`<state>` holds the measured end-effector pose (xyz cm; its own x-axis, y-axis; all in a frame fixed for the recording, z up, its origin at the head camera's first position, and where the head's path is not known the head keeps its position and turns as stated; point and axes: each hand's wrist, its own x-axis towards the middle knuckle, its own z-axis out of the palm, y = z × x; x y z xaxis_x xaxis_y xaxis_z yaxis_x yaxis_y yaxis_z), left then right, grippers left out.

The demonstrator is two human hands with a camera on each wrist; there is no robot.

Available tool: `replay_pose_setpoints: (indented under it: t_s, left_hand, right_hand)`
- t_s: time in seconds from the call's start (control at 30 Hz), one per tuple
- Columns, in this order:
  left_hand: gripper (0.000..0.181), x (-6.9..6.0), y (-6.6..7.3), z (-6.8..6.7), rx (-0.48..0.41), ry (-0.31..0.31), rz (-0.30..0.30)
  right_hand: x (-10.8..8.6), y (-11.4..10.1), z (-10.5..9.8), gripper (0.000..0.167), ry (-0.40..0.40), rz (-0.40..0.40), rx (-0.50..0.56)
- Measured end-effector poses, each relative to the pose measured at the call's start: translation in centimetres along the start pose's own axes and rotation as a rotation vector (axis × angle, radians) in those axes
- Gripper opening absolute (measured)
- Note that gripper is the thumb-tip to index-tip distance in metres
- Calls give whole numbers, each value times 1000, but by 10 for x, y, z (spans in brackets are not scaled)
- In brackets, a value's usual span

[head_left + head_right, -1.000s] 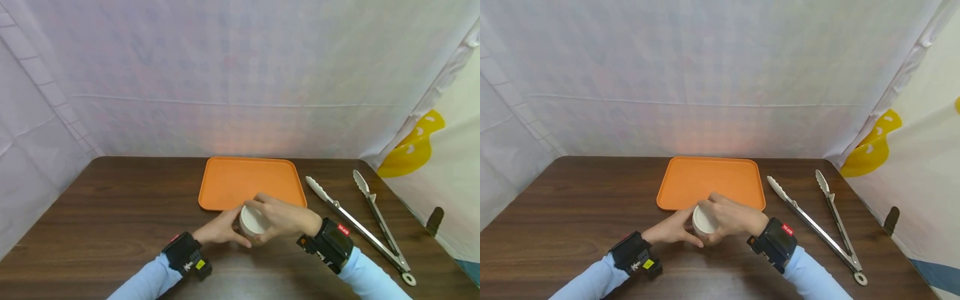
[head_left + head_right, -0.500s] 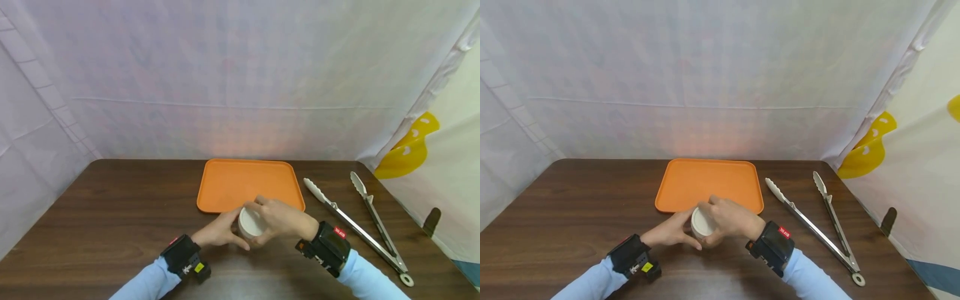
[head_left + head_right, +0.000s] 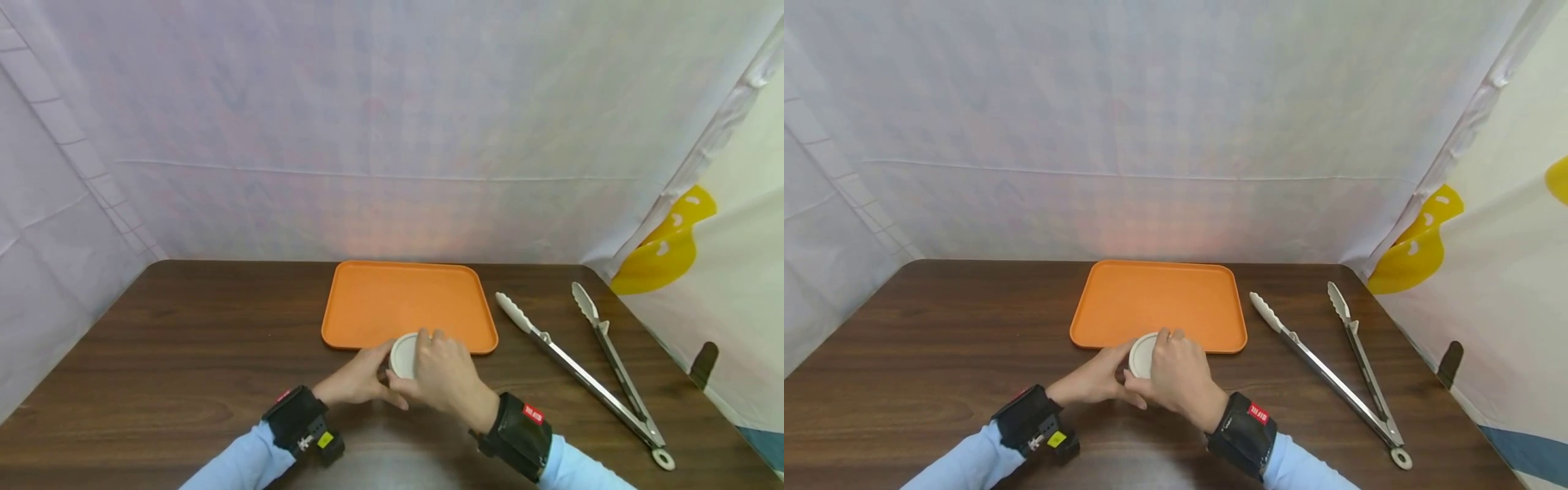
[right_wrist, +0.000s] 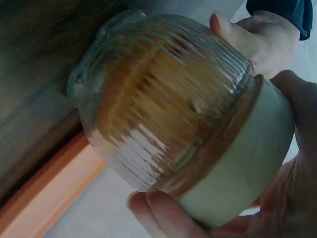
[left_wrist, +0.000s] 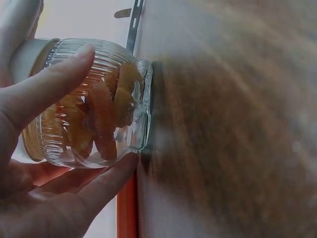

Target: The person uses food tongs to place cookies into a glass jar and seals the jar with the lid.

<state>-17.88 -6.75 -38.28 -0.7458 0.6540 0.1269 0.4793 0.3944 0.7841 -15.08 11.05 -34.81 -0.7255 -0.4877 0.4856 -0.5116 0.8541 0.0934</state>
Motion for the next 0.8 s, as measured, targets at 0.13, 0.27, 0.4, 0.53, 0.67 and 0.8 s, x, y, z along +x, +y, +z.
replay_pose_setpoints:
  t_s: [0.13,0.27,0.4,0.53,0.67,0.8]
  left_hand:
    - [87,0,0,0,16,7,-8]
    - [88,0,0,-1,2,-3,-13]
    - [89,1,-1,-1,-35,-27,-18]
    - [92,2,-1,-1,-41,-37,-30]
    - [98,3,0,-2,-28,-42,-33]
    - [102,4,0,-1,-14,-47,-35]
  right_hand:
    - [-2,-4,1,70,7,64,-6]
    - [-3,1,-4,76,-89,61,53]
    - [-3,16,-12,87,-260,-18,225]
    - [2,31,-12,101,-358,-148,370]
    - [4,36,-5,88,-389,-177,465]
    - [3,36,0,78,-366,-175,496]
